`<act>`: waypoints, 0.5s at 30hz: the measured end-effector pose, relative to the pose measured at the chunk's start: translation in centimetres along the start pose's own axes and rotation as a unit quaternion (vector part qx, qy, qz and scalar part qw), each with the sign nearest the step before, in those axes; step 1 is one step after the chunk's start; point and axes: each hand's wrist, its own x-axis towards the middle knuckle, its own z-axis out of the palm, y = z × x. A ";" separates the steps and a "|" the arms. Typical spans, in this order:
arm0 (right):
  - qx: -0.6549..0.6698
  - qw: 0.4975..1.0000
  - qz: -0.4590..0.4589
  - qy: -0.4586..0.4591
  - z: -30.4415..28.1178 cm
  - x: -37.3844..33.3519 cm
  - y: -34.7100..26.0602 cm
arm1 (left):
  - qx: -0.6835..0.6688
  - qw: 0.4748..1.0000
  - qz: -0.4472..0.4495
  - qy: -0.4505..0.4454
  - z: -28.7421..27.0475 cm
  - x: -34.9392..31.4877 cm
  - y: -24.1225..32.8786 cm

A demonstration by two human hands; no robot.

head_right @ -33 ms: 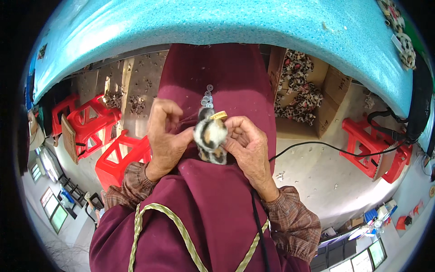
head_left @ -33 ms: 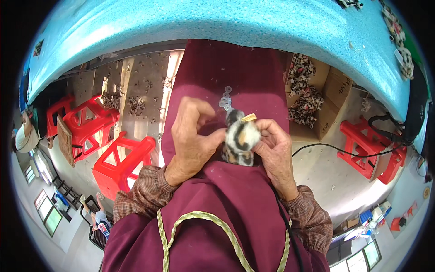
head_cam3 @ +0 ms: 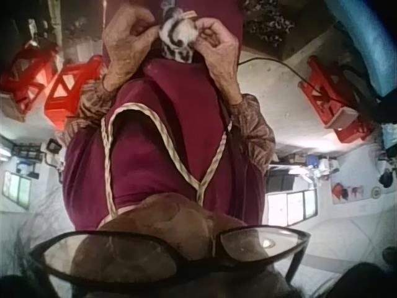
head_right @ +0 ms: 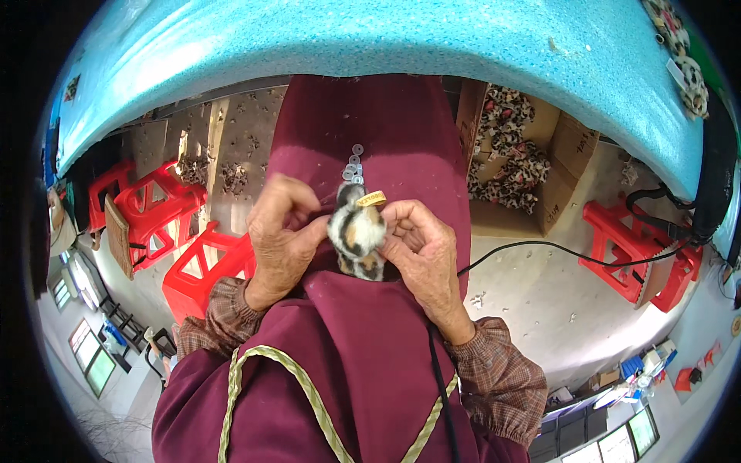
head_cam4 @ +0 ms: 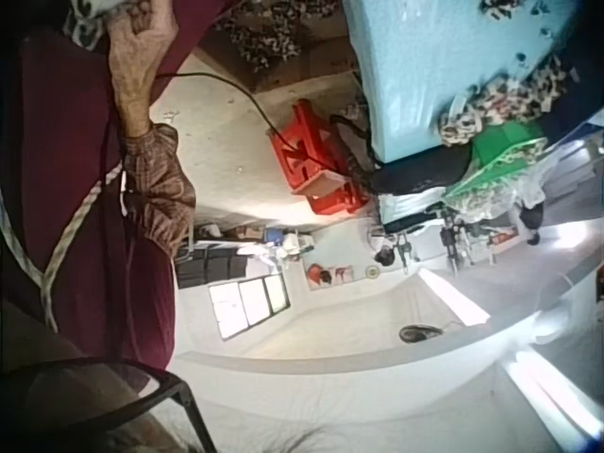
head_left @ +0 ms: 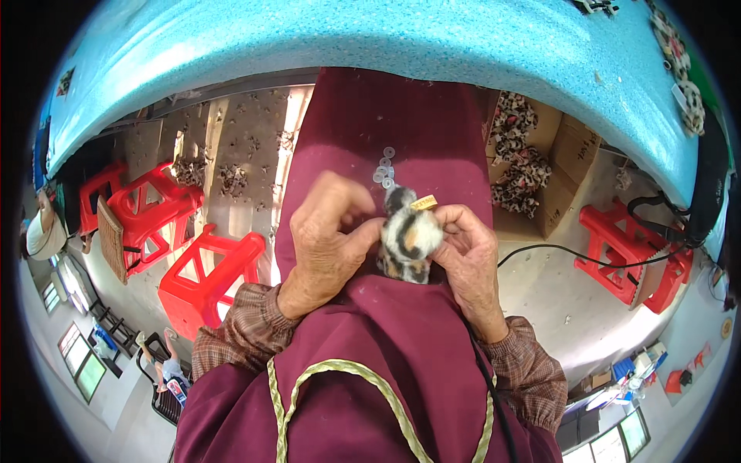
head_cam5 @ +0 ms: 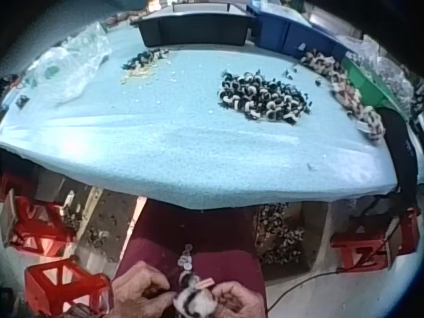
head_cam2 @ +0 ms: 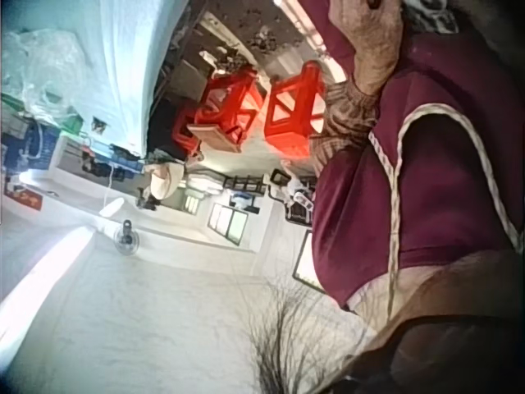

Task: Attaching plastic eyes and identification tags to small stuffed bird toys.

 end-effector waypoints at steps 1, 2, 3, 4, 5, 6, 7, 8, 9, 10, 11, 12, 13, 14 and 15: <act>0.000 1.000 -0.001 0.001 0.1 -0.1 0.0 | -0.033 0.996 -0.019 -0.080 -0.5 -0.1 -0.1; -0.021 1.000 -0.018 0.000 0.2 -0.1 0.1 | -0.033 0.996 -0.018 -0.081 -0.3 -0.2 -0.4; -0.041 0.999 -0.034 -0.001 0.4 0.0 0.1 | -0.159 0.976 -0.083 -0.123 -0.1 -0.3 -0.7; -0.042 0.998 -0.050 0.003 0.7 0.1 0.1 | -0.282 0.934 -0.145 -0.163 0.0 -0.4 -0.9; -0.042 0.998 -0.051 0.002 0.8 0.2 0.2 | -0.282 0.934 -0.145 -0.163 0.1 -0.3 -0.8; -0.070 0.995 -0.060 0.024 0.8 0.2 0.5 | -0.407 0.877 -0.207 -0.150 0.6 -0.3 -0.6; -0.098 0.992 -0.068 0.045 1.0 0.2 0.7 | -0.522 0.800 -0.264 -0.134 0.8 -0.3 -0.5; -0.117 0.988 -0.081 0.057 1.5 0.3 0.5 | -0.522 0.800 -0.263 -0.134 0.8 -0.3 -0.5; -0.117 0.988 -0.081 0.057 1.5 0.2 0.0 | -0.506 0.808 -0.264 -0.146 0.8 -0.4 -0.5; -0.195 0.975 -0.106 0.015 1.4 0.1 -0.6 | -0.490 0.816 -0.265 -0.157 0.7 -0.5 -0.6; -0.271 0.953 -0.131 -0.027 1.3 0.1 -1.0 | -0.473 0.823 -0.266 -0.168 0.6 -0.6 -0.6; -0.264 0.949 -0.171 -0.010 1.5 0.3 -1.2 | -0.521 0.798 -0.251 -0.170 0.8 -0.4 -1.4; -0.246 0.956 -0.159 -0.011 0.8 0.3 -1.9 | -0.520 0.800 -0.249 -0.167 0.5 -0.3 -1.7; -0.225 0.960 -0.165 0.005 0.4 0.8 -2.6 | -0.597 0.737 -0.260 -0.178 0.2 -0.1 -1.6; -0.204 0.964 -0.172 0.023 -0.1 1.4 -3.1 | -0.669 0.667 -0.268 -0.189 0.0 0.1 -1.6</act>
